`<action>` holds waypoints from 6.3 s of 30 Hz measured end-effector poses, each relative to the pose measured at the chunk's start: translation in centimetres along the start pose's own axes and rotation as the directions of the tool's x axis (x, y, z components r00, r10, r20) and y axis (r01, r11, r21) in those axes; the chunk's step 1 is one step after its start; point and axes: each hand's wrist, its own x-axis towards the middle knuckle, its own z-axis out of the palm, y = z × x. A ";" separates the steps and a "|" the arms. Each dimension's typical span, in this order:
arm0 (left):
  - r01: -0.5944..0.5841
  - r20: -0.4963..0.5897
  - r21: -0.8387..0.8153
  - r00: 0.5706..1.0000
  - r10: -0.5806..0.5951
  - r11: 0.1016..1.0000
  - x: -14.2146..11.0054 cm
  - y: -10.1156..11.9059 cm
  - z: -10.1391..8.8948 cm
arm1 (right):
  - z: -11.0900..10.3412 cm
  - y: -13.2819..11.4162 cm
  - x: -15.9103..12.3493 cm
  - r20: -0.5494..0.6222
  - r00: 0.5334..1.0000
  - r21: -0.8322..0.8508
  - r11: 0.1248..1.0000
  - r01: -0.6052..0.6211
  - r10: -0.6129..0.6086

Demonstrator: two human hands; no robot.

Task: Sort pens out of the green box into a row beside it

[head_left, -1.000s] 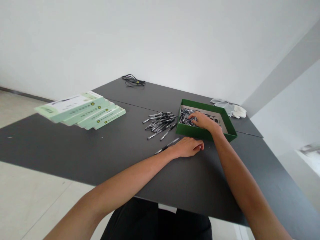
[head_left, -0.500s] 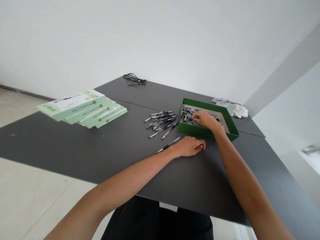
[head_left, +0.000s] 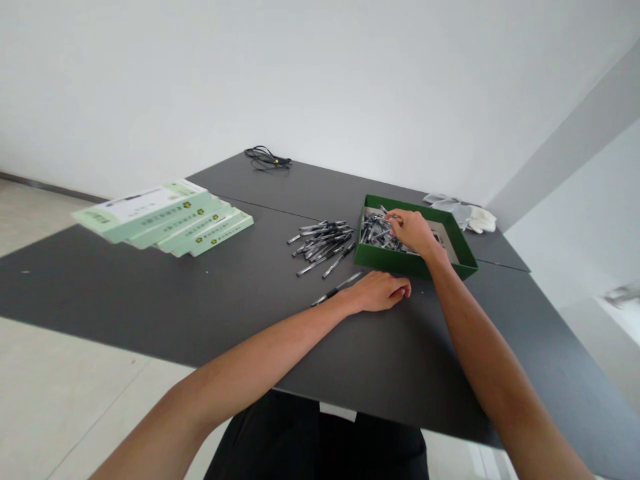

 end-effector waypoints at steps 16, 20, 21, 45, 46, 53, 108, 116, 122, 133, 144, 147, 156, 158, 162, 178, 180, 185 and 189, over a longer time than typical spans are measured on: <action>-0.032 -0.194 -0.445 0.979 -0.061 0.895 0.2 -1.1 0.3 | -3.0 -3.7 -0.5 -0.229 0.973 0.241 0.968 0.077 -0.020; -0.088 -0.280 -0.831 0.919 -0.276 0.549 0.7 -1.8 0.5 | -3.1 -4.1 -0.6 -0.091 0.991 0.556 0.821 0.128 -0.093; -0.109 -0.276 -0.880 0.909 -0.312 0.461 0.8 -1.9 0.6 | -3.2 -4.4 -0.6 -0.067 0.992 0.627 0.769 0.124 -0.106; -0.186 -0.438 -0.779 0.845 -0.308 0.599 0.1 -1.0 0.6 | -6.2 -1.7 -1.5 0.443 0.829 0.800 0.568 -0.193 -0.342; -0.192 -0.439 -0.776 0.848 -0.297 0.600 0.1 -1.0 0.7 | -6.1 -1.2 -1.4 0.408 0.858 0.817 0.543 -0.191 -0.312; -0.163 -0.406 -0.776 0.868 -0.286 0.609 0.1 -0.9 0.9 | -3.5 3.5 -0.5 0.205 0.978 0.684 0.718 -0.125 -0.026; -0.084 -0.201 -0.623 0.978 -0.055 0.778 -0.1 -0.6 0.3 | -1.2 9.3 0.2 0.347 0.924 -0.089 0.987 -0.137 0.159; -0.072 -0.216 -0.500 0.975 -0.044 0.863 0.0 -0.1 0.2 | -2.6 13.2 -1.1 0.347 0.860 -0.188 0.926 -0.327 0.374; -0.096 -0.241 -0.499 0.970 -0.031 0.861 0.1 -0.2 0.5 | -1.8 12.6 -1.1 0.301 0.858 -0.260 0.902 -0.346 0.416; -0.142 -0.231 -0.452 0.972 0.038 0.881 0.1 -0.2 0.7 | -1.3 10.6 -0.9 0.335 0.887 -0.276 0.933 -0.229 0.317; -0.152 -0.219 -0.460 0.974 0.054 0.875 0.1 -0.2 0.4 | -1.4 10.9 -1.5 0.283 0.883 -0.272 0.914 -0.301 0.375; -0.176 -0.226 -0.444 0.971 0.080 0.878 0.0 -0.2 0.4 | -1.3 11.0 -1.3 0.321 0.874 -0.265 0.920 -0.287 0.365; -0.064 -0.254 -0.454 0.965 -0.060 0.889 0.0 -0.1 0.4 | -2.4 10.8 -1.7 0.345 0.900 -0.115 0.964 -0.241 0.267; -0.027 -0.268 -0.475 0.957 -0.115 0.880 0.1 -0.4 0.7 | -3.3 10.5 -1.8 0.279 0.934 0.003 0.972 -0.235 0.225; -0.010 -0.315 -0.499 0.934 -0.170 0.867 0.3 -1.0 1.2 | -5.4 8.7 -1.8 0.145 0.980 0.198 0.967 -0.162 0.135; 0.015 -0.366 -0.458 0.908 -0.204 0.889 0.2 -1.0 1.1 | -17.5 -1.9 -6.5 0.147 0.987 0.232 0.968 -0.101 0.068; 0.013 -0.366 -0.456 0.909 -0.200 0.890 0.2 -1.0 1.0 | -17.7 -2.3 -6.7 0.154 0.987 0.279 0.957 -0.082 0.040; 0.003 -0.367 -0.450 0.911 -0.188 0.893 0.2 -1.0 0.9 | -17.4 -2.5 -6.3 0.190 0.982 0.324 0.943 -0.071 0.008; 0.003 -0.360 -0.453 0.914 -0.186 0.892 0.1 -0.8 0.8 | -17.2 -2.4 -6.0 0.210 0.977 0.303 0.949 -0.086 0.021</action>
